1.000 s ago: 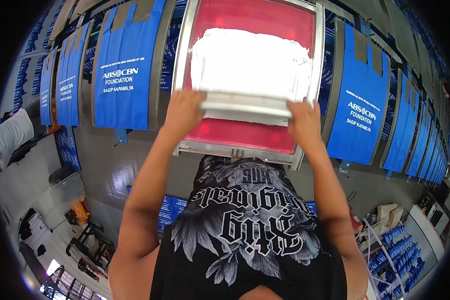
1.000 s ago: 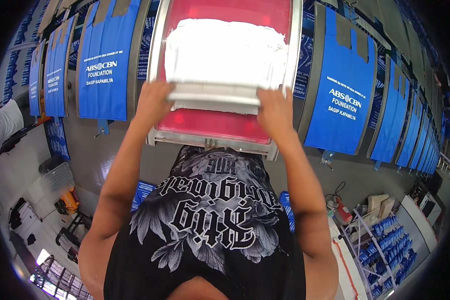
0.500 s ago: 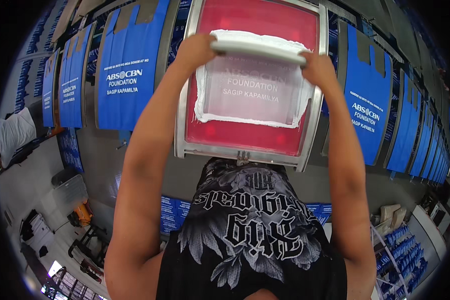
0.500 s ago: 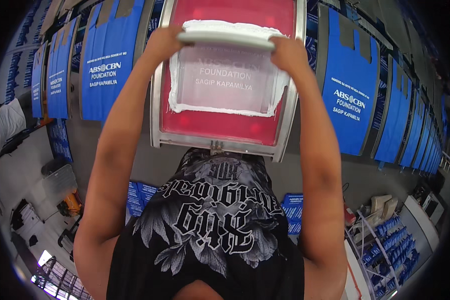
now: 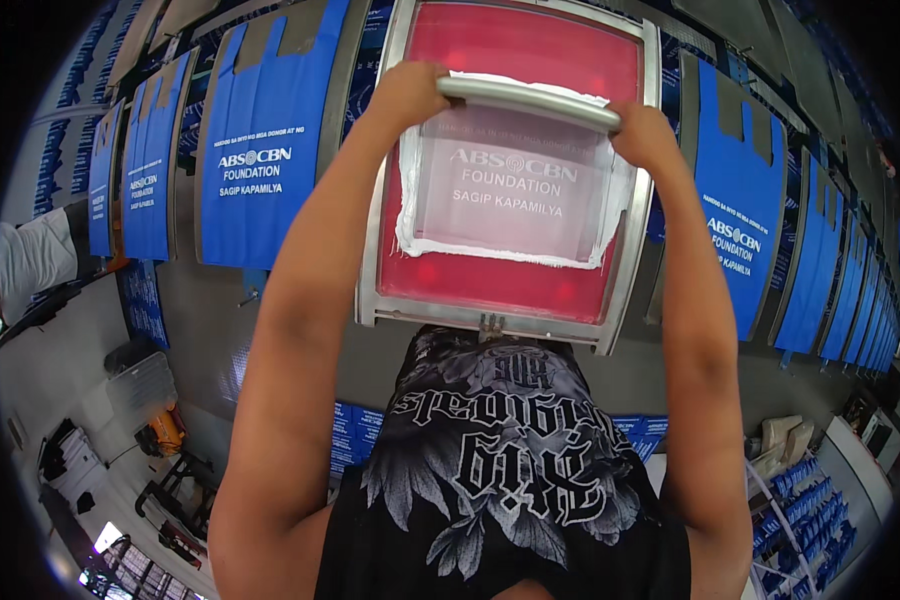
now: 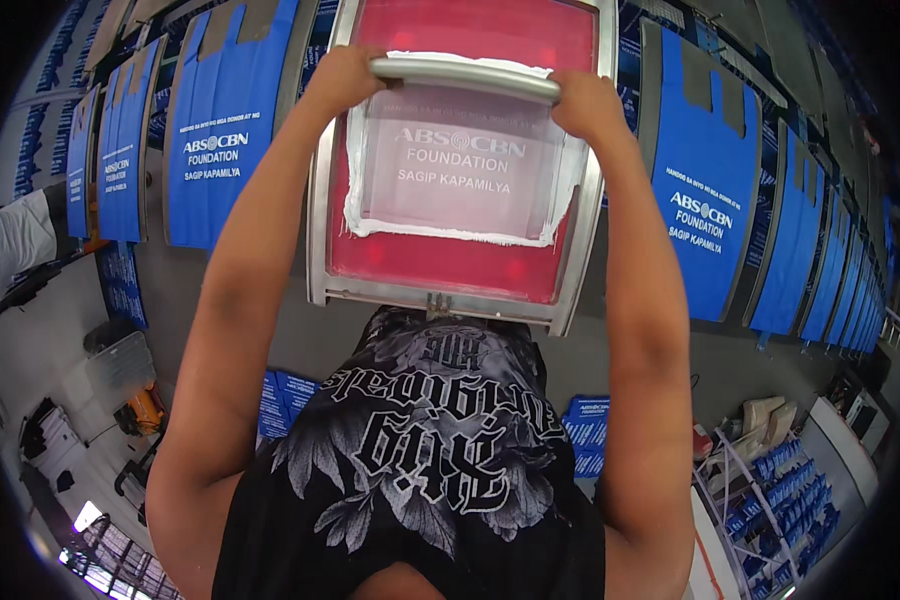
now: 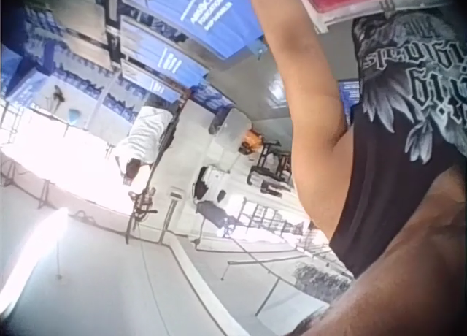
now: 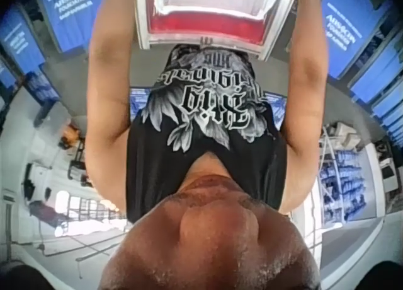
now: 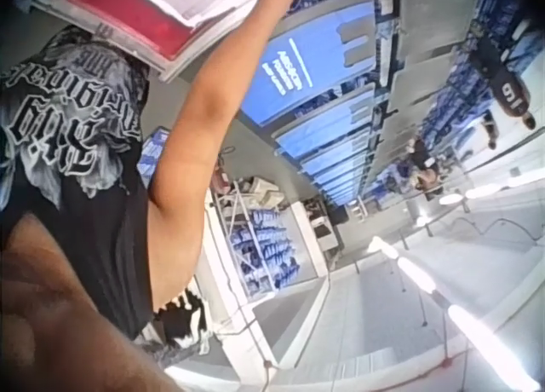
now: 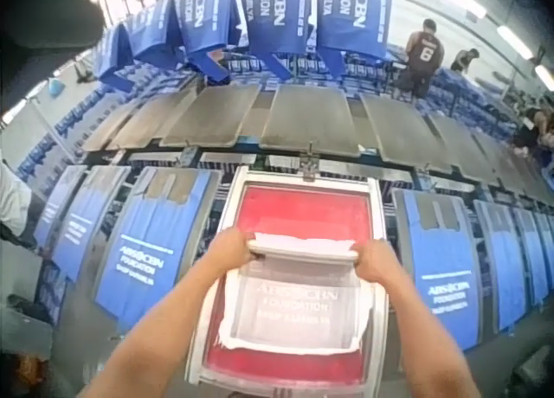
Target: Manually applying white ink to a blue garment using a screen printing frame and squeegee.
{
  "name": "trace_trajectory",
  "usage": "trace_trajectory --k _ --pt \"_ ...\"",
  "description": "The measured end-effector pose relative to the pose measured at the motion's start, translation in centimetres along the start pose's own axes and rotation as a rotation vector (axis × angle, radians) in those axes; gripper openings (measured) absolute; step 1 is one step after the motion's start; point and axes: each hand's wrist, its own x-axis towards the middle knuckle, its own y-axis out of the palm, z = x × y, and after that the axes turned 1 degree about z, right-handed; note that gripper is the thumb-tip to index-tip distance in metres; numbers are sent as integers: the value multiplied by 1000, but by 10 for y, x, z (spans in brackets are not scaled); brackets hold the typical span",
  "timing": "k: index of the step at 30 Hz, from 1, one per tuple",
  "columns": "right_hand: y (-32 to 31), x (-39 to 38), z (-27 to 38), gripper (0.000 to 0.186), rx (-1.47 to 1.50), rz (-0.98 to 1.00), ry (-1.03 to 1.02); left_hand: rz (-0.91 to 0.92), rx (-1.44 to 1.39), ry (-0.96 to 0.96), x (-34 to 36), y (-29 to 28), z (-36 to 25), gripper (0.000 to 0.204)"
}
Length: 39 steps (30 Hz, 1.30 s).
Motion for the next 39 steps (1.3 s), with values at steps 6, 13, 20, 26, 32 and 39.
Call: trace_trajectory --k 6,13,20,26,32,39 --pt "8 -166 67 47 144 61 -38 114 -45 -16 -186 27 -20 30" --pt "47 -108 36 39 41 -89 -38 -30 -68 54 -109 36 -10 26" --pt "-23 26 -4 36 16 93 -111 100 25 -24 24 -8 15 48" --pt "-79 45 -9 35 187 108 -112 -699 36 40 -66 -43 -23 52" --pt "-27 72 -35 45 113 143 -171 976 -630 -421 -266 75 -82 41" --pt "-37 82 25 53 -1 148 -271 620 -1308 -433 -321 159 -104 43"
